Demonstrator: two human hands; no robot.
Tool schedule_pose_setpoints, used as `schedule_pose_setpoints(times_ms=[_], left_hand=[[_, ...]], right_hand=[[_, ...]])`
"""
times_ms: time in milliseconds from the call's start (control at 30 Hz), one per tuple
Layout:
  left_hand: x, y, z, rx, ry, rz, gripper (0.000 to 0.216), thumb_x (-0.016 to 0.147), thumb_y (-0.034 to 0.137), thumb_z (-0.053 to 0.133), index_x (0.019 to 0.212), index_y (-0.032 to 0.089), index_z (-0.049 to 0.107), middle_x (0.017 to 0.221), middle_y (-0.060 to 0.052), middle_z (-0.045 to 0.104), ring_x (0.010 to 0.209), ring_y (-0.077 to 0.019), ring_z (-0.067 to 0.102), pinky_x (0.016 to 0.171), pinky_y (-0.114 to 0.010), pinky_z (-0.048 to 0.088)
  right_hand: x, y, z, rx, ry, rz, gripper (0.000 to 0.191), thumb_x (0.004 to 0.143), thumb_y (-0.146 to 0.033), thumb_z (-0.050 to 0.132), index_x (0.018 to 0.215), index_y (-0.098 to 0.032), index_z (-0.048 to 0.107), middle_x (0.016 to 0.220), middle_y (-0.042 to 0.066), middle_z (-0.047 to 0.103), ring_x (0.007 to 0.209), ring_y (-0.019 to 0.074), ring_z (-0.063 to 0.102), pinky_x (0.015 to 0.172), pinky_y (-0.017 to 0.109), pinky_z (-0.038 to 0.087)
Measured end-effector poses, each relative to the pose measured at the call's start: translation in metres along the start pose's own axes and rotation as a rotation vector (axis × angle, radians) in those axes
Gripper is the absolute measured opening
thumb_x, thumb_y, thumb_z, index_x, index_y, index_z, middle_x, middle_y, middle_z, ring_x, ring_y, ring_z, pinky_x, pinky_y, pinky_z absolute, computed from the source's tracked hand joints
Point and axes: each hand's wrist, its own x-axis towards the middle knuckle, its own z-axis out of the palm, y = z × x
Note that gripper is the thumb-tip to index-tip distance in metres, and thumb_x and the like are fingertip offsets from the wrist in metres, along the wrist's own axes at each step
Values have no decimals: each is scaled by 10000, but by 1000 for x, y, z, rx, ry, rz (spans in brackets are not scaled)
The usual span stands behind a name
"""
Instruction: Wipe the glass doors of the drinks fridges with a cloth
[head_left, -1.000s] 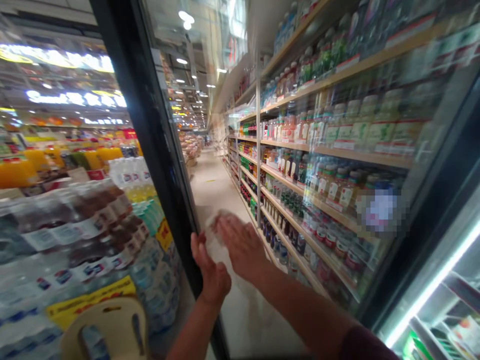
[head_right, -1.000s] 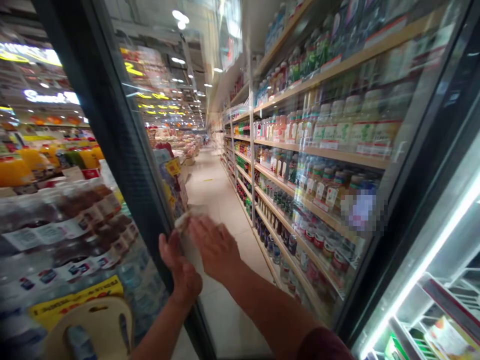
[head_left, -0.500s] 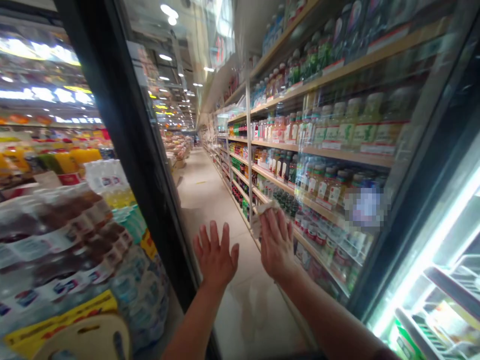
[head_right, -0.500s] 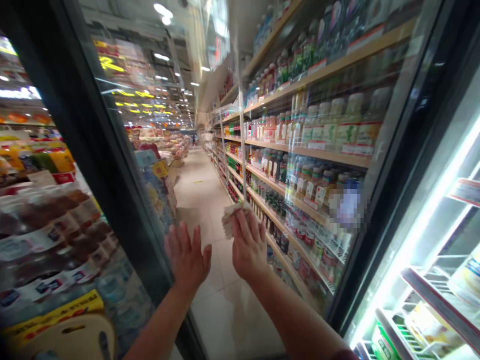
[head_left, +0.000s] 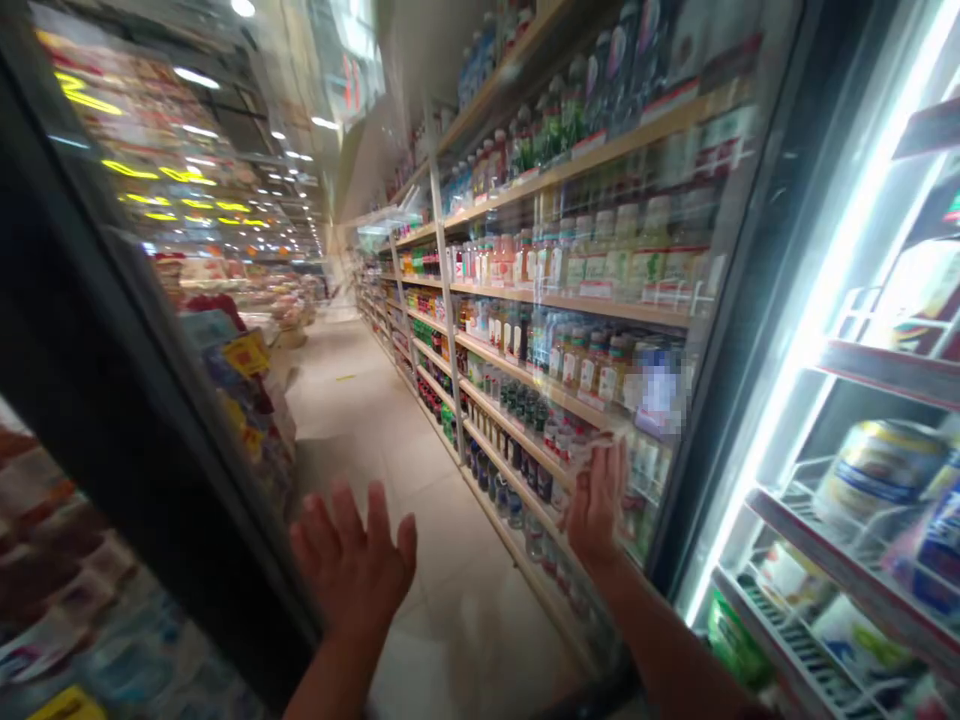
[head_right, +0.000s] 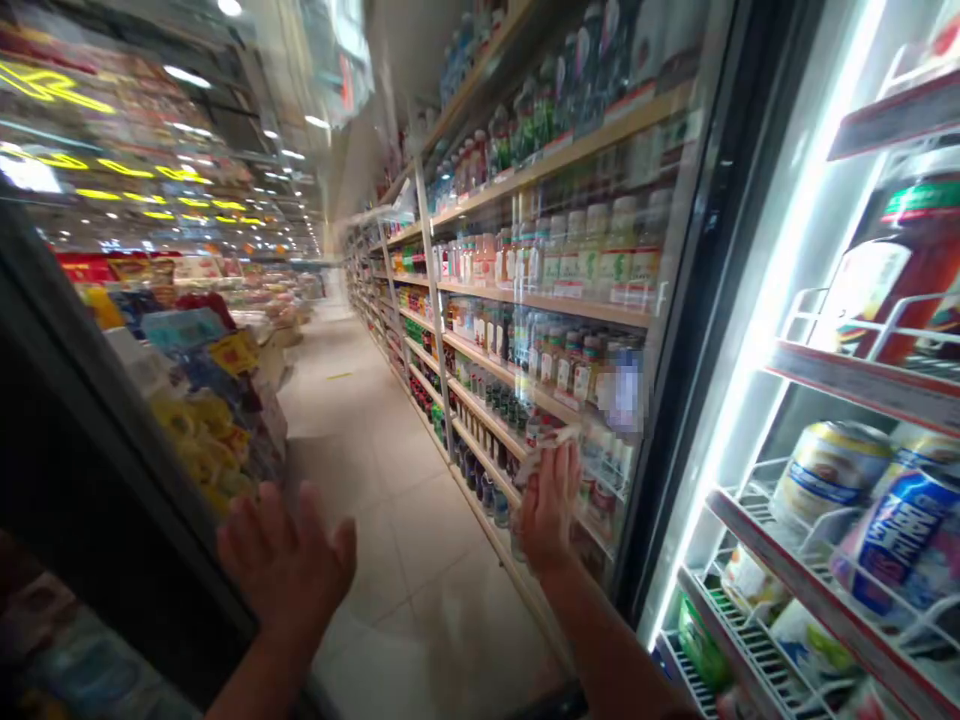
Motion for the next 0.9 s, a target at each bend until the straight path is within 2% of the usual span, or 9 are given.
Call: schedule_pose_setpoints(times_ms=[100, 233, 300, 400, 500, 600, 733, 800, 900], left_hand=[[-2, -4, 3, -7, 10, 11, 838, 905, 305, 632, 1613, 234, 190, 1682, -159, 149, 1562, -377, 93, 1204, -679, 186], [12, -3, 0, 7, 64, -7, 747, 891, 328, 645, 1570, 304, 334, 1668, -117, 240, 1525, -381, 225, 1182, -651, 250], [30, 4, -2, -8, 102, -47, 709, 902, 332, 616, 1561, 291, 359, 1627, -121, 325, 1488, -359, 301, 1178, -618, 272], [62, 21, -2, -38, 133, -13, 733, 928, 352, 579, 1591, 245, 285, 1643, -140, 288, 1518, -347, 240, 1205, -604, 217], [84, 38, 2, -31, 61, 50, 751, 946, 386, 579, 1603, 270, 236, 1677, -123, 212, 1566, -351, 82, 1226, -642, 71], [88, 46, 3, -38, 9, 17, 721, 957, 405, 575, 1595, 308, 253, 1654, -107, 288, 1571, -338, 60, 1223, -652, 10], [84, 48, 0, -121, -3, -49, 679, 953, 419, 584, 1571, 354, 310, 1637, -80, 334, 1568, -338, 91, 1225, -658, -10], [83, 49, -2, -164, -24, -64, 654, 954, 425, 583, 1558, 351, 343, 1633, -77, 342, 1568, -336, 93, 1226, -656, -41], [84, 49, -3, -153, -59, -67, 623, 964, 434, 565, 1548, 333, 373, 1635, -81, 336, 1569, -330, 88, 1231, -647, -39]], right_hand=[[-9, 20, 2, -39, -34, 33, 638, 998, -184, 351, 1619, -193, 207, 1612, 202, 340, 1546, 368, 201, 1148, 727, 288], [45, 63, -3, -6, 125, 349, 588, 1022, -289, 299, 1591, -141, 300, 1636, 200, 295, 1547, 334, 208, 1224, 623, 232], [54, 76, -4, 25, 184, 438, 591, 1023, -314, 296, 1588, -138, 309, 1650, 188, 271, 1550, 312, 207, 1239, 602, 213], [19, 78, -2, 34, 205, 466, 587, 1031, -333, 314, 1582, -132, 315, 1646, 198, 274, 1549, 315, 213, 1230, 638, 214], [-16, 77, 0, 19, 221, 509, 595, 1037, -333, 298, 1582, -95, 301, 1626, 240, 291, 1547, 327, 216, 1228, 651, 209], [5, 77, -3, 18, 233, 538, 602, 1044, -349, 253, 1600, -121, 258, 1643, 219, 260, 1558, 307, 186, 1245, 625, 201], [54, 30, -4, 55, 77, 335, 615, 1041, -332, 313, 1624, -182, 185, 1687, 167, 164, 1572, 315, 118, 1237, 638, 199], [48, -16, -1, 58, -12, 104, 629, 1029, -255, 329, 1630, -187, 156, 1681, 172, 191, 1571, 328, 116, 1212, 655, 230], [13, -74, 1, 96, -198, -265, 662, 978, -114, 381, 1618, -172, 223, 1576, 153, 440, 1562, 262, 193, 1239, 501, 257]])
